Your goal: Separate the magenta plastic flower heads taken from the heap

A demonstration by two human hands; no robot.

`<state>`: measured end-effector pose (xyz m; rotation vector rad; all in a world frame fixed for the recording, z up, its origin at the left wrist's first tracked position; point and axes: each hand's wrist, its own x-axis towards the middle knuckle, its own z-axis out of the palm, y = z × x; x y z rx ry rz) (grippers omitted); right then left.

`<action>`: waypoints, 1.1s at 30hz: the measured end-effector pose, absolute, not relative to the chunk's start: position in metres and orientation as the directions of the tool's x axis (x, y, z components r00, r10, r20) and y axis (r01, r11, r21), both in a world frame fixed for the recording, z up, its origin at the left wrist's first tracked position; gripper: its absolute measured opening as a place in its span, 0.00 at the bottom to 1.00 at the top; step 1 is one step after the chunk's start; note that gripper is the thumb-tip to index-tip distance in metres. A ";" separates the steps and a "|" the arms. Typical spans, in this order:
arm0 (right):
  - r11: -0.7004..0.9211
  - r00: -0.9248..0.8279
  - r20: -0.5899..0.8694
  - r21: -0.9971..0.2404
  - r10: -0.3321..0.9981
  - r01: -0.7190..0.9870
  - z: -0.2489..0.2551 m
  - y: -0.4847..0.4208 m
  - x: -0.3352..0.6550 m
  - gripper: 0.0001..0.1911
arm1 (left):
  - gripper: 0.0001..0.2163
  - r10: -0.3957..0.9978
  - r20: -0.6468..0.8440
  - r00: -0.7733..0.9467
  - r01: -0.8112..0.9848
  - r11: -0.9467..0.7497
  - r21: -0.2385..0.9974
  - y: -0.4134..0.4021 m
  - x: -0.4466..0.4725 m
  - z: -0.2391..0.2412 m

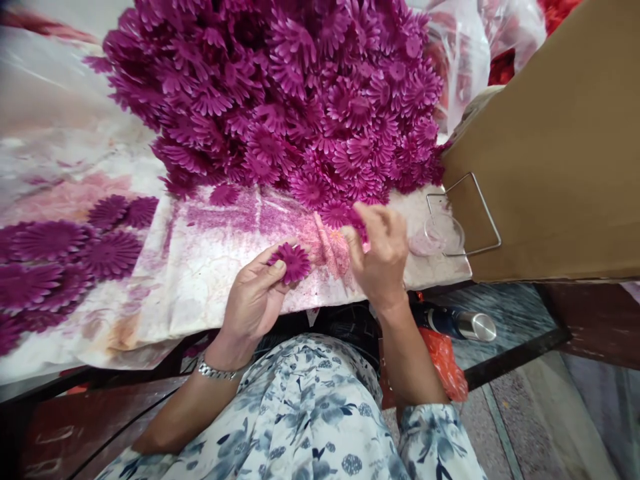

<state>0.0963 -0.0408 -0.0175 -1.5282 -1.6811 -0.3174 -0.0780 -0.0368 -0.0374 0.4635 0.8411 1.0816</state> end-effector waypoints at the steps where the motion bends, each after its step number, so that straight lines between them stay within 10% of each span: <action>1: 0.306 0.007 0.663 -0.355 0.749 0.883 -0.018 -0.043 0.089 0.11 | 0.15 0.907 -0.359 0.221 -0.582 0.418 0.698 -0.037 -0.077 -0.038; 6: 0.501 -0.226 0.528 -0.462 0.818 0.732 -0.033 -0.052 0.055 0.01 | 0.15 0.867 -0.338 0.366 -0.555 0.494 0.669 -0.041 -0.075 -0.038; 16: 0.411 -0.067 0.521 -0.581 0.851 0.703 -0.031 -0.056 0.056 0.06 | 0.16 0.905 -0.280 0.321 -0.575 0.421 0.702 -0.043 -0.074 -0.045; 24: 0.060 0.156 0.725 -0.263 0.671 0.963 -0.013 -0.031 0.107 0.09 | 0.14 0.880 -0.365 0.305 -0.641 0.473 0.604 -0.036 -0.081 -0.039; 33: 0.506 -0.223 0.495 -0.565 0.840 0.652 -0.033 -0.049 0.053 0.02 | 0.11 0.873 -0.303 0.383 -0.618 0.486 0.618 -0.041 -0.077 -0.040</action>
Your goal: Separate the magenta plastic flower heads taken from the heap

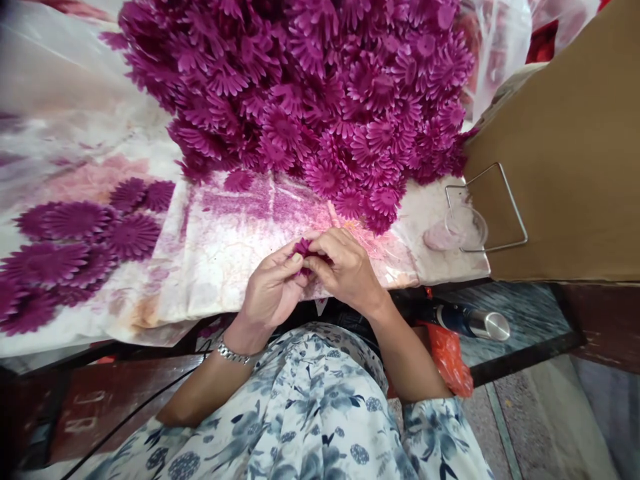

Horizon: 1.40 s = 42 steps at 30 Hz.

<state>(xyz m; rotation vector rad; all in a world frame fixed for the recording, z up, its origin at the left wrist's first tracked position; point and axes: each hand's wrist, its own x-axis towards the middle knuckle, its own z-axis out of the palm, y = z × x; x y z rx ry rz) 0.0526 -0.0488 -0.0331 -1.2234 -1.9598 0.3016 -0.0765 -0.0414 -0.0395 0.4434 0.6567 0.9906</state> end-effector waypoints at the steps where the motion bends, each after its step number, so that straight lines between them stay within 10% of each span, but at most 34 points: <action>1: 0.490 -0.200 0.488 -0.588 0.849 0.643 -0.034 -0.049 0.052 0.03 | 0.12 0.869 -0.301 0.393 -0.606 0.491 0.626 -0.042 -0.077 -0.040; 8: 0.385 -0.063 0.472 -0.626 0.879 0.678 -0.031 -0.054 0.051 0.05 | 0.13 0.869 -0.337 0.363 -0.601 0.494 0.628 -0.042 -0.076 -0.043; 18: 0.055 0.186 0.712 -0.302 0.677 0.952 -0.014 -0.030 0.109 0.08 | 0.11 0.866 -0.401 0.299 -0.657 0.492 0.572 -0.039 -0.080 -0.042; 25: 0.505 -0.241 0.510 -0.477 0.826 0.719 -0.030 -0.042 0.063 0.04 | 0.11 0.873 -0.355 0.334 -0.631 0.486 0.604 -0.040 -0.077 -0.041; 32: 0.493 -0.234 0.544 -0.397 0.806 0.774 -0.043 -0.050 0.049 0.06 | 0.14 0.868 -0.372 0.329 -0.612 0.496 0.616 -0.043 -0.077 -0.042; 42: 0.023 0.188 0.737 -0.266 0.649 0.964 -0.020 -0.028 0.109 0.11 | 0.19 0.879 -0.385 0.280 -0.607 0.473 0.639 -0.039 -0.082 -0.042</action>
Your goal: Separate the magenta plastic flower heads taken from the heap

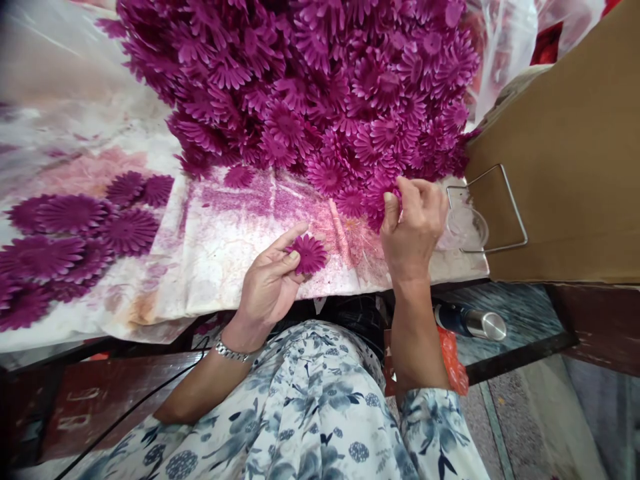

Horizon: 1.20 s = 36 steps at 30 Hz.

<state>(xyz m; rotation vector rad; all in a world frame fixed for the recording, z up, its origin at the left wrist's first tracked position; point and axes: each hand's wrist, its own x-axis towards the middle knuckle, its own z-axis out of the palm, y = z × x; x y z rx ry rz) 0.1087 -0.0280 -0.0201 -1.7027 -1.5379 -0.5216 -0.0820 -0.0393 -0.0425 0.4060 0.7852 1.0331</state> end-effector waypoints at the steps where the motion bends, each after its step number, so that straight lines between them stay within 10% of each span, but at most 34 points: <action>1: 0.038 0.175 0.720 -0.269 0.671 0.962 -0.019 -0.028 0.108 0.13 | 0.18 0.878 -0.392 0.275 -0.604 0.475 0.640 -0.039 -0.082 -0.043; 6: 0.461 -0.201 0.513 -0.449 0.834 0.765 -0.030 -0.043 0.068 0.09 | 0.16 0.883 -0.372 0.288 -0.627 0.467 0.623 -0.039 -0.079 -0.041; 13: 0.512 -0.236 0.532 -0.460 0.813 0.725 -0.044 -0.049 0.052 0.05 | 0.16 0.888 -0.340 0.309 -0.623 0.459 0.633 -0.042 -0.076 -0.045; 29: 0.026 0.135 0.731 -0.204 0.669 0.979 -0.019 -0.029 0.104 0.13 | 0.15 0.894 -0.367 0.257 -0.645 0.442 0.624 -0.039 -0.083 -0.041; 36: 0.510 -0.252 0.525 -0.432 0.813 0.744 -0.035 -0.046 0.050 0.05 | 0.11 0.882 -0.375 0.287 -0.642 0.467 0.608 -0.040 -0.078 -0.038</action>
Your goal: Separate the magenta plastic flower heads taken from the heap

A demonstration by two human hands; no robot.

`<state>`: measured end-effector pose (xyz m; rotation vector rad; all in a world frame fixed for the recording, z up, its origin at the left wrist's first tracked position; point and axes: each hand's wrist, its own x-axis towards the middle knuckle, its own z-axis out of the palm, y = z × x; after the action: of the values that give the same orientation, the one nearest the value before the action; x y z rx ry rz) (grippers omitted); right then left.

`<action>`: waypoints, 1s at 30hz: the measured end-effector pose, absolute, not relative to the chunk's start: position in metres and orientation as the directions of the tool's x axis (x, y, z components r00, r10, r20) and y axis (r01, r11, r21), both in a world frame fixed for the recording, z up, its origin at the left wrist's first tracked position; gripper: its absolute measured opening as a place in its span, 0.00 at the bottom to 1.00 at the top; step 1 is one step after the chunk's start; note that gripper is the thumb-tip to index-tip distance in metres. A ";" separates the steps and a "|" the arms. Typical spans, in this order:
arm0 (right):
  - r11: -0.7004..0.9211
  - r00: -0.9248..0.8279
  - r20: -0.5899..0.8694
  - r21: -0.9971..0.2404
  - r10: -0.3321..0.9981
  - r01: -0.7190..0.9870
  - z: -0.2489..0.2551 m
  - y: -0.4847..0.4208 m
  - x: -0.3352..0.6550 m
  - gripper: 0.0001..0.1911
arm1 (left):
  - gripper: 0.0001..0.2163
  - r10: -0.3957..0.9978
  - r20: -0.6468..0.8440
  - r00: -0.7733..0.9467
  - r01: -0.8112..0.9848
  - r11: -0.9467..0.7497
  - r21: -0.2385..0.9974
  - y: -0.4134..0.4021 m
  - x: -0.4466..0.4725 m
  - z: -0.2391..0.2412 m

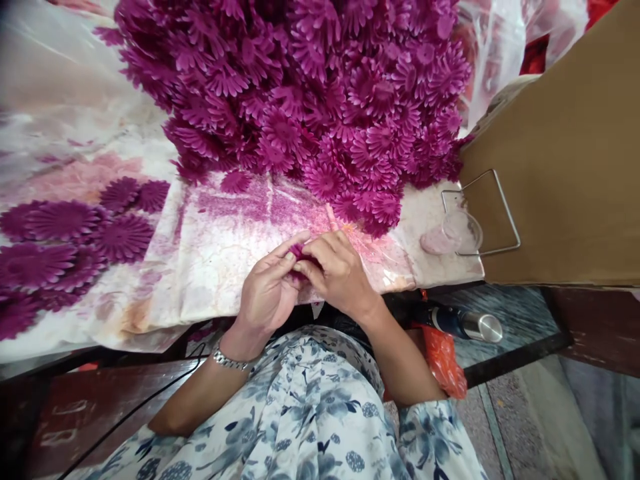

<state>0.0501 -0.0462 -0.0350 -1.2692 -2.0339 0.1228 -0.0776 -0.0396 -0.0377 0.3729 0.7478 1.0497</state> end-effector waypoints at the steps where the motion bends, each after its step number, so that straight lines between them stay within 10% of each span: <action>1: 0.512 -0.245 0.530 -0.444 0.812 0.736 -0.038 -0.047 0.045 0.05 | 0.11 0.880 -0.377 0.290 -0.638 0.471 0.609 -0.040 -0.077 -0.038; 8: 0.426 -0.056 0.622 -0.466 0.781 0.775 -0.036 -0.046 0.047 0.06 | 0.15 0.897 -0.362 0.254 -0.632 0.437 0.640 -0.039 -0.078 -0.040; 17: 0.011 0.107 0.761 -0.148 0.640 0.989 -0.011 -0.025 0.107 0.07 | 0.16 0.892 -0.417 0.177 -0.661 0.422 0.621 -0.030 -0.086 -0.039; 23: 0.421 -0.146 0.576 -0.380 0.804 0.824 -0.022 -0.046 0.054 0.04 | 0.08 0.884 -0.420 0.207 -0.687 0.437 0.581 -0.029 -0.077 -0.035; 30: 0.431 -0.103 0.524 -0.557 0.846 0.710 -0.038 -0.049 0.044 0.06 | 0.15 0.880 -0.370 0.296 -0.604 0.473 0.642 -0.042 -0.073 -0.036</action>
<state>0.0442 -0.0487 -0.0383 -1.3245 -1.8556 0.2062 -0.0729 -0.0419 -0.0361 0.4205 0.7678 1.0259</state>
